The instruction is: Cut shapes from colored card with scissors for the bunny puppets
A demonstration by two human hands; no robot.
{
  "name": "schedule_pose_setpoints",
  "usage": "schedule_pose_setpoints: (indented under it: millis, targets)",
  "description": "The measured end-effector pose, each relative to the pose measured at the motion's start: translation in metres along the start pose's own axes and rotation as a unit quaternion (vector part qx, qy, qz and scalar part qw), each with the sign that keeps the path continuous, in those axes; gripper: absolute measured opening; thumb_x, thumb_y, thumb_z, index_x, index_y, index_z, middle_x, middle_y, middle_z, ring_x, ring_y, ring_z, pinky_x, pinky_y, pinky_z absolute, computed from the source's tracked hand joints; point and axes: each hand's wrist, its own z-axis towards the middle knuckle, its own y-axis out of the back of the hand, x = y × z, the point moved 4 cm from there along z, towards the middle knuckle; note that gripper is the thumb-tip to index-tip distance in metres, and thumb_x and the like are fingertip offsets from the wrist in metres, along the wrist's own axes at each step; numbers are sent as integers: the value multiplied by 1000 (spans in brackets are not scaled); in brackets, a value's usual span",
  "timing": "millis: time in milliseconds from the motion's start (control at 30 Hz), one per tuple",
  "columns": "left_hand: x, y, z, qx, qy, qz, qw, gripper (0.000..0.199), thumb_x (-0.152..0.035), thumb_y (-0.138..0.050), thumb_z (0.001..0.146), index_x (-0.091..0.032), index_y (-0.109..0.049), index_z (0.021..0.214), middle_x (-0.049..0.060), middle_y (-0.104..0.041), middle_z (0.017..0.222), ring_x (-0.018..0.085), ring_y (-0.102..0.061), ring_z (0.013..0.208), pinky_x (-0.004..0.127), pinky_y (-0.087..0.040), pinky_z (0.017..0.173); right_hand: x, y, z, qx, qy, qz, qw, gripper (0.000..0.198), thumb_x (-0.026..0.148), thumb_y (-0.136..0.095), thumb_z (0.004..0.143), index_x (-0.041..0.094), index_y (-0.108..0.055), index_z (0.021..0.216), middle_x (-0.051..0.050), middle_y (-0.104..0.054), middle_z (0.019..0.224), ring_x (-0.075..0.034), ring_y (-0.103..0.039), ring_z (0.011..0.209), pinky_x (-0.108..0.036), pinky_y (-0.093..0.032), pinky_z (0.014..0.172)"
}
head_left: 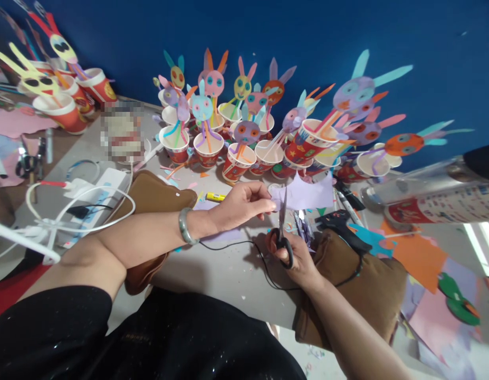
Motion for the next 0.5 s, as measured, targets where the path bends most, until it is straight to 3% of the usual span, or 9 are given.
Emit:
schedule_pose_setpoints:
  millis: [500]
  targets:
    - [0,1,1,1,-4,14,1000,17,-22,-68,76,-14,-54,71,-1,-62,66,6,-56,58,21,-48,59,0,0,0,9,-5,0,1000,66,84,-53,75,21,-45,58,0,-47,58,-15,-42,58,-30,-33,56]
